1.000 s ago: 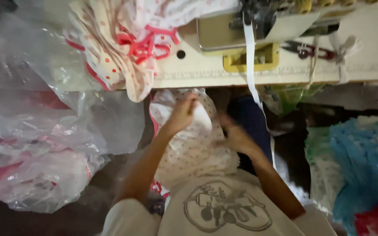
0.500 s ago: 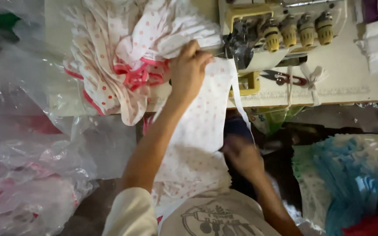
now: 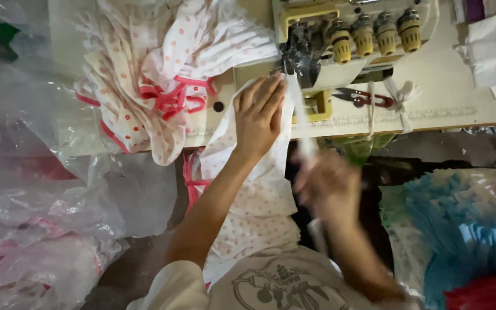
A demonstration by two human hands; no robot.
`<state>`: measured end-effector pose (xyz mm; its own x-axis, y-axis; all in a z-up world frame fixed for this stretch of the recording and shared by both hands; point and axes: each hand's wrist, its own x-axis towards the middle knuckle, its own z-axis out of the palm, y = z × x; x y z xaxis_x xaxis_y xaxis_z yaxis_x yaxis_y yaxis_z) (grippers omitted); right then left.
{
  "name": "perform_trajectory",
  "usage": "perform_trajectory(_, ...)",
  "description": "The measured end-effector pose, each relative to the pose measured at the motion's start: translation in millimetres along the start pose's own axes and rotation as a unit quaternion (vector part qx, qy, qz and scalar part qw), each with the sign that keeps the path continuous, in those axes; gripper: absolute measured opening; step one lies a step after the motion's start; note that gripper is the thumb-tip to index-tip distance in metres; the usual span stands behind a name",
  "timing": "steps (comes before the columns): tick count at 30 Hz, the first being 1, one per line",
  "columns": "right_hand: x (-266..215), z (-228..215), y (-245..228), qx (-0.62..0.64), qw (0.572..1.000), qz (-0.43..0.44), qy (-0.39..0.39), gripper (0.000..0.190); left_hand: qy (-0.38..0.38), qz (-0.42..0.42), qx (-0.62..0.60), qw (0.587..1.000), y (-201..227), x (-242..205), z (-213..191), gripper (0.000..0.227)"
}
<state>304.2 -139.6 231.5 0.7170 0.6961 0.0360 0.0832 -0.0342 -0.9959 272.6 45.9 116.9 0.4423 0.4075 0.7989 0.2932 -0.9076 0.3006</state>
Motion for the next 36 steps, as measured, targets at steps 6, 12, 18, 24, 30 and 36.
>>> perform_trajectory(6,-76.2,5.7,133.8,0.028,0.998,0.055,0.012,0.019,-0.034,0.002,0.017,0.999,-7.4,5.0,1.1,0.029)
perform_trajectory(12,-162.3,-44.7,225.9,-0.016,0.970,0.241,-0.033,0.019,-0.166,-0.108,0.037,0.980,-67.2,-57.3,-117.1,0.015)
perform_trajectory(18,-53.4,-24.7,258.6,-0.072,0.979,0.078,-0.174,0.070,-0.372,-0.409,-0.310,0.774,-141.2,-227.1,-103.0,0.050)
perform_trajectory(24,-109.6,-48.6,327.7,-0.044,0.979,0.141,-0.141,0.027,-0.261,-0.614,-0.143,0.731,-114.6,-248.3,-136.5,0.053)
perform_trajectory(30,-122.0,-41.5,175.5,0.205,0.954,0.211,-0.056,0.028,-0.102,-0.631,-0.232,0.733,-61.2,-161.8,-202.2,0.025)
perform_trajectory(36,-75.0,-23.9,119.8,0.245,0.954,0.164,-0.055,0.015,-0.027,-0.593,-0.293,0.749,-83.8,-133.0,-187.6,0.022)
